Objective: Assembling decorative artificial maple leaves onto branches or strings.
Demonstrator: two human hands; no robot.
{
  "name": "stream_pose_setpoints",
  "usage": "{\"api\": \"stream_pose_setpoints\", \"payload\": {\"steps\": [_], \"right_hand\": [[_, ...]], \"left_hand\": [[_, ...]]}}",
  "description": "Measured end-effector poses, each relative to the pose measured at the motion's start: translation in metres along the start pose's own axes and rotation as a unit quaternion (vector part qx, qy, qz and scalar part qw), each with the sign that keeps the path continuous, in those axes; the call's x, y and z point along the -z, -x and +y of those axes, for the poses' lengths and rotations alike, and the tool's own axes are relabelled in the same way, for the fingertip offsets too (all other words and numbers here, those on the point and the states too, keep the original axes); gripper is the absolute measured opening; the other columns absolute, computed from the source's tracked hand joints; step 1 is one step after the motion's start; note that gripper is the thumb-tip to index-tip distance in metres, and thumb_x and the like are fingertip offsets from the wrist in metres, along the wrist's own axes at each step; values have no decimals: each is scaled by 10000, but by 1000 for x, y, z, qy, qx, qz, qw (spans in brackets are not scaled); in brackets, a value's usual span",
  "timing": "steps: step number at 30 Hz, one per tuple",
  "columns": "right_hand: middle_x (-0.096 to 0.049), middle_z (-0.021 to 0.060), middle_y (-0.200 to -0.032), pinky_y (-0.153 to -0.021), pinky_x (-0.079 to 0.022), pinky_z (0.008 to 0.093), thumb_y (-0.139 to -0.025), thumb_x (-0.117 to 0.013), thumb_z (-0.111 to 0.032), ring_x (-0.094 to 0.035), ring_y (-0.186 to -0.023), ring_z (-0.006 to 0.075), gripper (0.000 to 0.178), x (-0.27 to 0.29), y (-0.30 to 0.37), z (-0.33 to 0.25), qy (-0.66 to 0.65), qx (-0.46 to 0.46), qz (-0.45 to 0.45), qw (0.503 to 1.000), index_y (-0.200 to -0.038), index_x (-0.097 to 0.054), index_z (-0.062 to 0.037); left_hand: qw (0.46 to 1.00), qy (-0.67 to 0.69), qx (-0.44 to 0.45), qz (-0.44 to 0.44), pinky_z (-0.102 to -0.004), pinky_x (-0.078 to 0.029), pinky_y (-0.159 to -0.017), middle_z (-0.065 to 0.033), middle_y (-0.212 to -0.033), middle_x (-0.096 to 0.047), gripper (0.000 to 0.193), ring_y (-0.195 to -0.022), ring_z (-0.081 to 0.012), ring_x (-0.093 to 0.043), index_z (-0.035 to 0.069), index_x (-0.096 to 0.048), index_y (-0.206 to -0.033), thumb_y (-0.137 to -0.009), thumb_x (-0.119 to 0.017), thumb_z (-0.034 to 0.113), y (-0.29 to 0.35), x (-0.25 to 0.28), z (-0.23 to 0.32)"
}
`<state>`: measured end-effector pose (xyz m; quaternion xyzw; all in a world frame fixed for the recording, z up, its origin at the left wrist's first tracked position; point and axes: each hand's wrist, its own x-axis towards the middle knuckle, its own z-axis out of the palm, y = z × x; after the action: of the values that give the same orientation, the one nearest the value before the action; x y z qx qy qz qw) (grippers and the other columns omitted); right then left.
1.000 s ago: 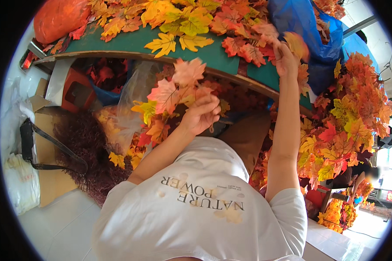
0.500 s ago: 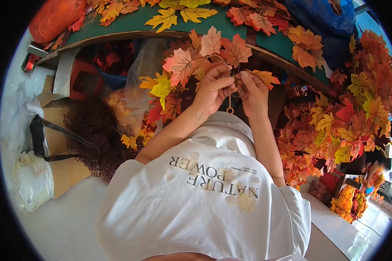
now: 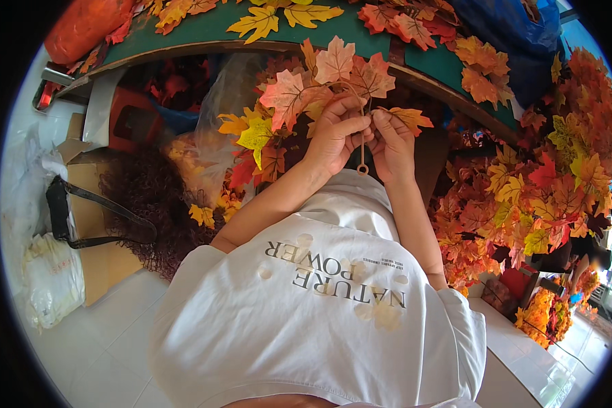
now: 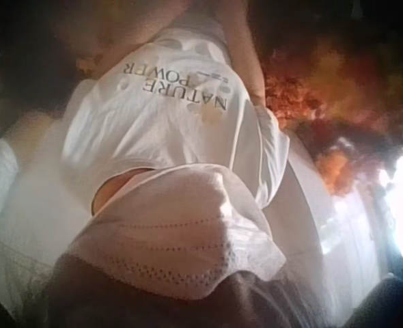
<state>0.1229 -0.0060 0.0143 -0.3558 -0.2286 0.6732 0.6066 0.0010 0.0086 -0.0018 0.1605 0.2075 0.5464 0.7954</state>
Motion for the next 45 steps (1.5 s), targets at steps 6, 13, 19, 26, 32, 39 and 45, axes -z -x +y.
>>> {"api": "stream_pose_setpoints", "payload": {"steps": [6, 13, 19, 26, 32, 39, 45], "right_hand": [[-627, 44, -807, -608, -480, 216, -830, -638, -47, -579, -663, 100, 132, 5, -4, 3, 68, 45, 40, 996, -949, -606, 1], [-616, 29, -861, -648, -491, 229, -807, -649, -9, -579, -724, 96, 172, 9, -3, 7, 248, 214, 28, 945, -967, -585, -13], [-615, 27, -889, -664, -505, 231, -793, -655, 23, -585, -786, 89, 246, 5, 4, 12, 240, 231, 51, 942, -1020, -564, -3], [-608, 61, -962, -723, -499, 241, -797, -653, 22, -595, -839, 112, 310, 4, -4, 6, 401, 284, -4, 871, -1084, -536, 19], [-632, 20, -890, -703, -504, 282, -749, -645, 24, -625, -811, 177, 248, 38, -25, 20, 384, 276, 55, 880, -987, -611, -33], [-606, 77, -970, -787, -492, 338, -768, -621, -5, -598, -908, 235, 277, 43, 3, -19, 455, 401, -25, 795, -1040, -609, -58], [-553, 92, -1026, -630, -508, 295, -741, -660, -34, -596, -791, 253, 388, 1, 35, -31, 499, 580, -92, 638, -1117, -604, -111]], "left_hand": [[998, -60, -10, 8, -259, -538, -650, -24, -821, -603, 269, -695, -130, -605, 50, -574, -1050, -796, -627, -19, -4, 4, -2], [983, -182, -19, 3, -276, -557, -706, -61, -883, -629, 315, -789, -146, -626, 7, -583, -1111, -802, -610, -49, -3, 5, 4], [975, -218, -45, -2, -276, -573, -711, -71, -847, -596, 316, -782, -146, -621, -25, -595, -1085, -788, -562, -128, 1, 2, 2], [930, -338, -133, 49, -253, -564, -671, -60, -821, -587, 270, -727, -130, -612, -41, -600, -1030, -771, -595, -117, -10, 12, -6], [889, -445, -103, 36, -252, -521, -586, -50, -823, -593, 196, -710, -145, -612, -26, -614, -973, -780, -651, -16, -18, 12, -11], [995, -93, 18, -25, -295, -531, -843, -110, -1113, -531, 307, -987, -215, -585, -29, -517, -1097, -798, -574, -68, -9, 7, 0], [989, 115, 45, -84, -289, -526, -886, -120, -1085, -584, 293, -1005, -203, -596, -21, -520, -1121, -838, -513, -95, -2, 3, 18]]}}
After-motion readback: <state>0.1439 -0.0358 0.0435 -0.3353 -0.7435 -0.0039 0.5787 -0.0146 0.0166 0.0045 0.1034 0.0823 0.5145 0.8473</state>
